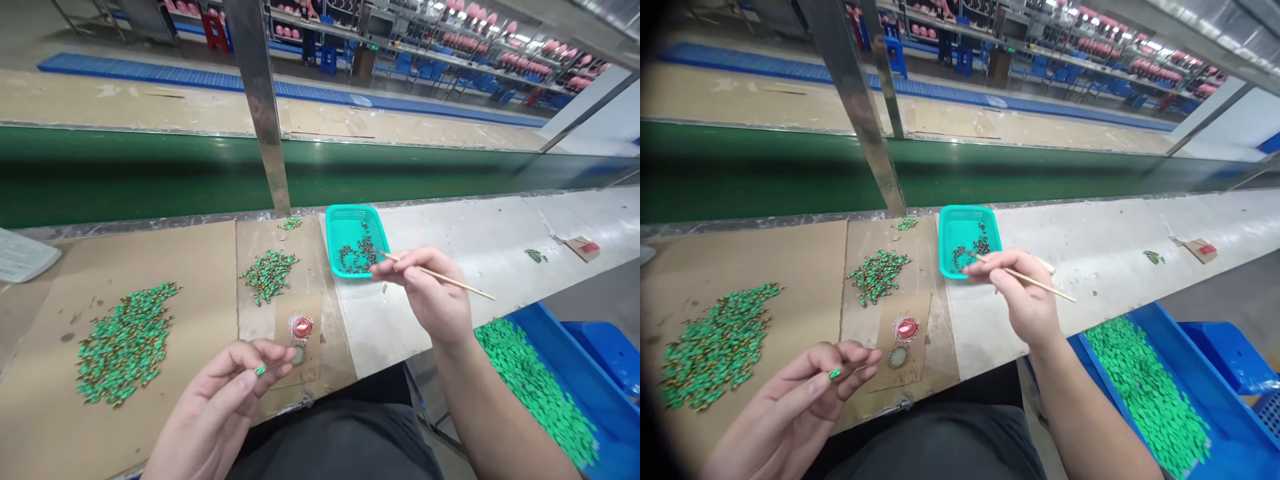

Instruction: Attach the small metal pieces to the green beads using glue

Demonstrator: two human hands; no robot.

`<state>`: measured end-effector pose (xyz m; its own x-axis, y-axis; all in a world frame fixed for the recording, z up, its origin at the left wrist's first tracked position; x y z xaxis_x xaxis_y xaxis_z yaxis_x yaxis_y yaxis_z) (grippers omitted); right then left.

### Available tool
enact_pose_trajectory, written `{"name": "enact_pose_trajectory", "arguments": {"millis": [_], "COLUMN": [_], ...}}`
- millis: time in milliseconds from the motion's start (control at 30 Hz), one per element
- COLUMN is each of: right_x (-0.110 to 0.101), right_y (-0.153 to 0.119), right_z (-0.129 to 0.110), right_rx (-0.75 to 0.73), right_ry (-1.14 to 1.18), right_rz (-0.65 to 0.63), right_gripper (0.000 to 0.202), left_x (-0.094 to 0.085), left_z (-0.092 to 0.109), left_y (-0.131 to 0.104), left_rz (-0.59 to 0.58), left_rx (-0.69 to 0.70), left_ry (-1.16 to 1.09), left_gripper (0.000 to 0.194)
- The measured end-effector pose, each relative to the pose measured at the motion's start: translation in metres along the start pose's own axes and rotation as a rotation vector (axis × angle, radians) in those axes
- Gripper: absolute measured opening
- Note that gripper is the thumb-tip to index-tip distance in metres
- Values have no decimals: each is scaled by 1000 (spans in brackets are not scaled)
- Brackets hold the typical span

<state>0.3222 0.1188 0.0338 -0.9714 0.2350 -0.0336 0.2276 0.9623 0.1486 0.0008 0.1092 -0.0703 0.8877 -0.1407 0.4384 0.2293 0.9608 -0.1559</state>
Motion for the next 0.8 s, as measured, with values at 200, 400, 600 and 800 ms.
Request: {"name": "enact_pose_trajectory", "arguments": {"millis": [200,400,600,800], "right_x": [-2,26,40,41], "right_y": [86,137,145,146], "right_z": [60,101,120,117], "right_rx": [189,275,324,327], "right_ry": [-564,-1096,-1317,-1264], "right_rz": [-69,-281,-377,-363], "right_gripper": [49,24,29,32], "left_x": [-17,-22,-24,-24], "left_z": [0,-5,-6,-5], "left_y": [2,0,0,0], "left_rz": [110,138,152,136], "left_rx": [28,26,17,22], "left_ry": [24,2,7,27], "left_gripper": [35,37,38,38]}}
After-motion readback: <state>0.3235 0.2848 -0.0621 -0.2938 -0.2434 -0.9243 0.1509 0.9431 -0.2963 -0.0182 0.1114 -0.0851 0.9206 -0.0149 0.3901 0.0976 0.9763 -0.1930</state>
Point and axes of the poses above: each hand's wrist, its own y-axis towards the middle knuckle, its own x-axis out of the palm, z = x × y, the point moved 10 cm from there along y, towards the middle knuckle, and after that the axes turned 12 degrees about x, right-handed, at the moved point
